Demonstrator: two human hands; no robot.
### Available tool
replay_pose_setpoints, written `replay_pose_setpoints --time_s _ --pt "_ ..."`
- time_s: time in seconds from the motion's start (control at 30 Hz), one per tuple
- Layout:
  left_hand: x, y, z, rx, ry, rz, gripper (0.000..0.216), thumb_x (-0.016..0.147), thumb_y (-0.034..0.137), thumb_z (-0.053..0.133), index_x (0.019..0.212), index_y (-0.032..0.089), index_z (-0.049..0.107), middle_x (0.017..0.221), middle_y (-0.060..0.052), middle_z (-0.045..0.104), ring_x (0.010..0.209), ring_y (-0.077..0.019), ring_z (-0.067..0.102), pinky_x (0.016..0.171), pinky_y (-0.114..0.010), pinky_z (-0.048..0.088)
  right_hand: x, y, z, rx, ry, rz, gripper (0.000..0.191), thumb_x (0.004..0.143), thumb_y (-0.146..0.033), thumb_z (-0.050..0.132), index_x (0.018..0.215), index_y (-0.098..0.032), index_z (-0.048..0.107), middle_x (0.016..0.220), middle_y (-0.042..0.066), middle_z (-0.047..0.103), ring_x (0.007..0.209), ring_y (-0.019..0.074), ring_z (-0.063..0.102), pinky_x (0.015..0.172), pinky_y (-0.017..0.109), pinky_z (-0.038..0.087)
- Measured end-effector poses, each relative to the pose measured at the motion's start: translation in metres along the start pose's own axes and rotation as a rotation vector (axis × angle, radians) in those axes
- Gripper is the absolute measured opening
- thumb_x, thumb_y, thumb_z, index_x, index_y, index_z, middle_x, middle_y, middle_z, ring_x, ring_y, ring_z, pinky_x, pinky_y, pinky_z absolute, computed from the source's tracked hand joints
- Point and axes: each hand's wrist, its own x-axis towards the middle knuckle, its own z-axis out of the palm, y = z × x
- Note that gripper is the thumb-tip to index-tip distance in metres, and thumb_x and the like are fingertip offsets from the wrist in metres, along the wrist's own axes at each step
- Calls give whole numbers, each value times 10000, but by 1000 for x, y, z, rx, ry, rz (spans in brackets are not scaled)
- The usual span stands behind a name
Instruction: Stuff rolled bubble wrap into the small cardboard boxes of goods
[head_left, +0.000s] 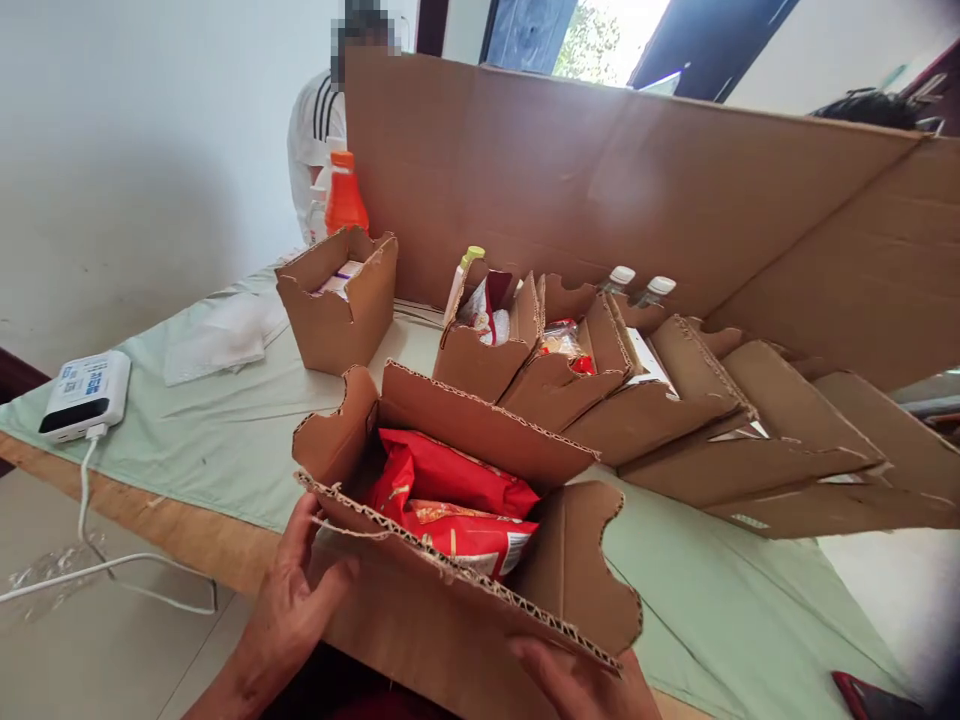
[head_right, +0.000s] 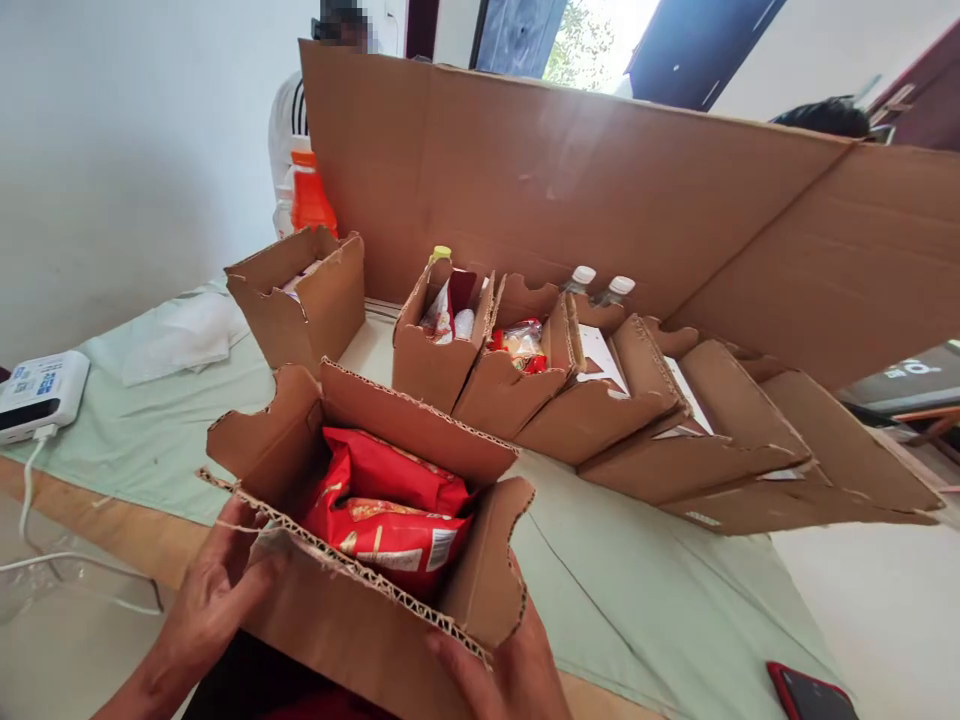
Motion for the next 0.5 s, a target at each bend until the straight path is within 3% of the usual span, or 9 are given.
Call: replay_pose_setpoints --time_s 0.13,0.2,0.33,0.5 --pt "15 11 27 -17 -60 79 672 838 339 646 1465 210 440 1471 -141 565 1370 -328 542 1161 -480 430 25 -2 1 40 -15 17 279 803 -500 720 975 -285 769 960 81 790 808 314 755 677 411 638" --pt "30 22 46 -40 -139 150 685 835 291 629 1481 190 424 1500 -144 539 1386 -312 525 1181 -464 403 44 6 -9 34 46 29 300 789 -530 713 914 -259 745 926 90 790 805 311 747 635 393 618" --pt "65 40 85 -63 -312 240 677 849 270 607 1493 179 421 1530 -141 516 1396 -294 510 1165 -433 416 72 30 -23 -9 166 134 430 744 -584 708 990 -232 684 963 115 786 815 311 731 635 397 578" --pt "87 29 103 39 -345 278 511 925 240 487 1427 150 501 1485 -141 564 1373 -285 523 1163 -456 405 70 46 -5 8 217 219 392 775 -572 644 966 -229 649 826 79 763 723 268 709 584 351 541"
